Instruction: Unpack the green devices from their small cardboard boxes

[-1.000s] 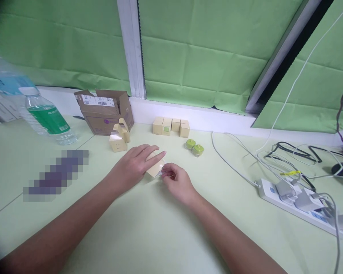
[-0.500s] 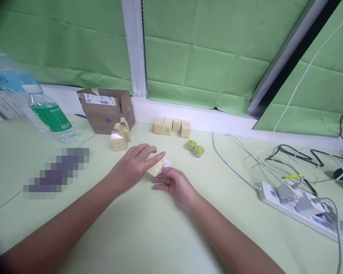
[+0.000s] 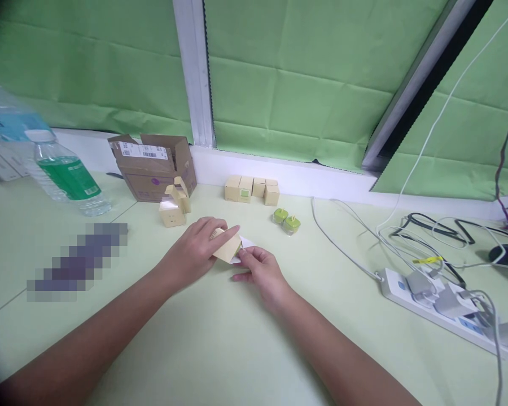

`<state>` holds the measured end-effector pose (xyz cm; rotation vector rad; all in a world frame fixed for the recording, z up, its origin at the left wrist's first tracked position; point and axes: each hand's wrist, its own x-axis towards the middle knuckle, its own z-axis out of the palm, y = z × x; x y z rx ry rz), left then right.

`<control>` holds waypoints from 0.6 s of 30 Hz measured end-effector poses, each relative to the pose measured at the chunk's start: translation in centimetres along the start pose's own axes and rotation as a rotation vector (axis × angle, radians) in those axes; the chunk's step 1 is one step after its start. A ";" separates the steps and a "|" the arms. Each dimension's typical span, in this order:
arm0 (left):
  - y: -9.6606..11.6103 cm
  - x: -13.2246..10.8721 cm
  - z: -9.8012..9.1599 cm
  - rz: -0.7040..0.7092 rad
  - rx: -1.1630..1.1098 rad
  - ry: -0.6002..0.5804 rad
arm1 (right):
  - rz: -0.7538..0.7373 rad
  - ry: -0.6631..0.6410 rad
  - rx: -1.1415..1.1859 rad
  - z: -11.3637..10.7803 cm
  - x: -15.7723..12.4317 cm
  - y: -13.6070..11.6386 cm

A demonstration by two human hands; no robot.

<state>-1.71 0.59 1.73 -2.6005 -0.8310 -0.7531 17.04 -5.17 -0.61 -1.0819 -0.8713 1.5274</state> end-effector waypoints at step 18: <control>-5.5 -1.8 3.3 -0.852 -0.489 -0.001 | -0.385 0.590 -0.541 -9.7 3.5 -4.5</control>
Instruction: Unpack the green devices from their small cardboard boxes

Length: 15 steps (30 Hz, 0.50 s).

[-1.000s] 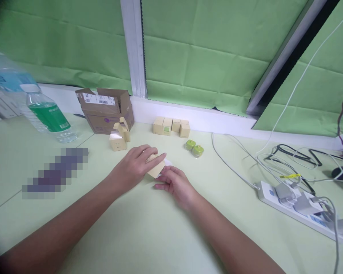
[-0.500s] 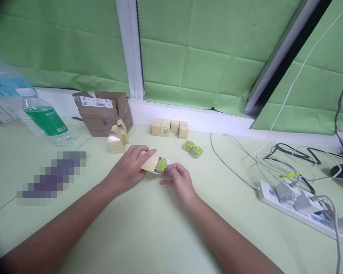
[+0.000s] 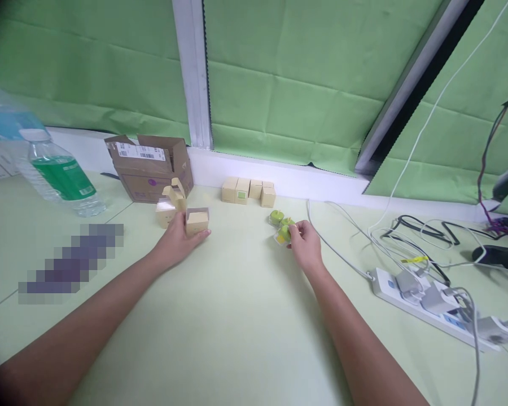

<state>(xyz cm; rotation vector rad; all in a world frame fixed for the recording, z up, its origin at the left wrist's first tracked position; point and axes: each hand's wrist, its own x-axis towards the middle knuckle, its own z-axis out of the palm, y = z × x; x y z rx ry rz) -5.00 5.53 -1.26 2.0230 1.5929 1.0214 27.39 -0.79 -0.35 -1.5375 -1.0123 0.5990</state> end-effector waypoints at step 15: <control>-1.5 0.8 -2.3 0.028 0.297 0.033 | -0.225 0.074 -0.600 -3.8 2.8 2.4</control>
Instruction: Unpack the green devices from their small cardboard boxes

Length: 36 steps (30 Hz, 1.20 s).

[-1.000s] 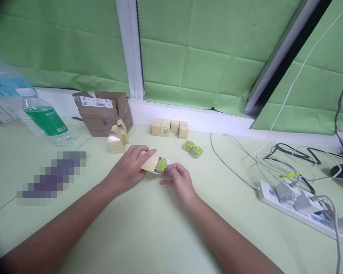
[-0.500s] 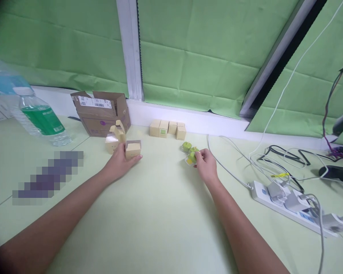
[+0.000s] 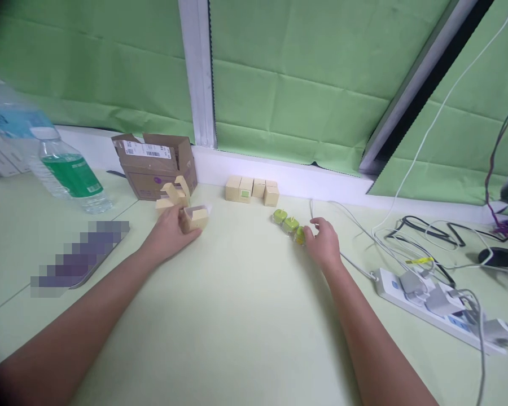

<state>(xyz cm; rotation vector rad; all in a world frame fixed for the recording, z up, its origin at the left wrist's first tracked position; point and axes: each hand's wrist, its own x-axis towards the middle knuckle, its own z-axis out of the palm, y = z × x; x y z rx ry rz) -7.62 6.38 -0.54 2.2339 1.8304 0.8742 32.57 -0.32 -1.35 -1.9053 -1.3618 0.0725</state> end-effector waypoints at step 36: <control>4.1 -2.0 -1.3 0.161 0.281 0.271 | -0.411 -0.254 -0.276 11.5 6.2 -14.3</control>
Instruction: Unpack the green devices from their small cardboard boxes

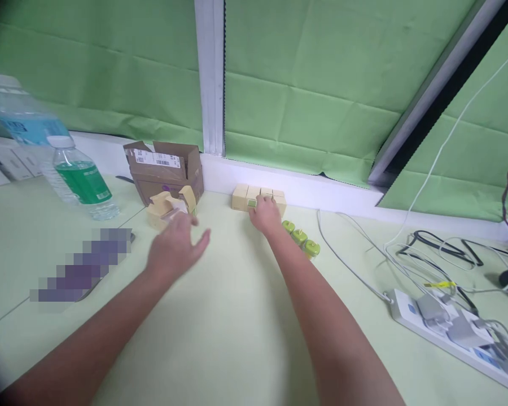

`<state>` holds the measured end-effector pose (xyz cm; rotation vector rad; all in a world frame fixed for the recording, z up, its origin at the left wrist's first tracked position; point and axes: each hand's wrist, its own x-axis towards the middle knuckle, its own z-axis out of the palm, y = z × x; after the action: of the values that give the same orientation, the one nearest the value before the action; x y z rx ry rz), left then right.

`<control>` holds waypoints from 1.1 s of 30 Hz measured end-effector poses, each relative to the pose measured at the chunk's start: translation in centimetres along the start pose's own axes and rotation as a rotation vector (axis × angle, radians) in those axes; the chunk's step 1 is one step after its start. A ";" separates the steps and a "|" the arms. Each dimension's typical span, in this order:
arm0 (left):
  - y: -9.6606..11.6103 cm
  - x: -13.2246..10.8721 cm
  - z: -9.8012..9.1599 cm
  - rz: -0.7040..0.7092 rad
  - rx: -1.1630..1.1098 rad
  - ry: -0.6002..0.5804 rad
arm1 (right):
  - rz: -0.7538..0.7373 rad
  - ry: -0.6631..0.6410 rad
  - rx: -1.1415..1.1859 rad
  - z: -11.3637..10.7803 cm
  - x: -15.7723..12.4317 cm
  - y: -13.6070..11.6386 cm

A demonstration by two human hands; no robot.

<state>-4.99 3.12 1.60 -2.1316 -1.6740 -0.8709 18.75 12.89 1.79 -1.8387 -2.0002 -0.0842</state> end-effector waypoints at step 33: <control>3.6 -2.4 2.5 0.432 -0.544 -0.329 | 0.141 -0.231 0.944 -2.7 -15.8 -3.9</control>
<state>-1.24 1.65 -1.31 -2.9907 -1.0885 -0.9512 16.30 -3.33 -0.24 -1.3617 -1.5799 0.9761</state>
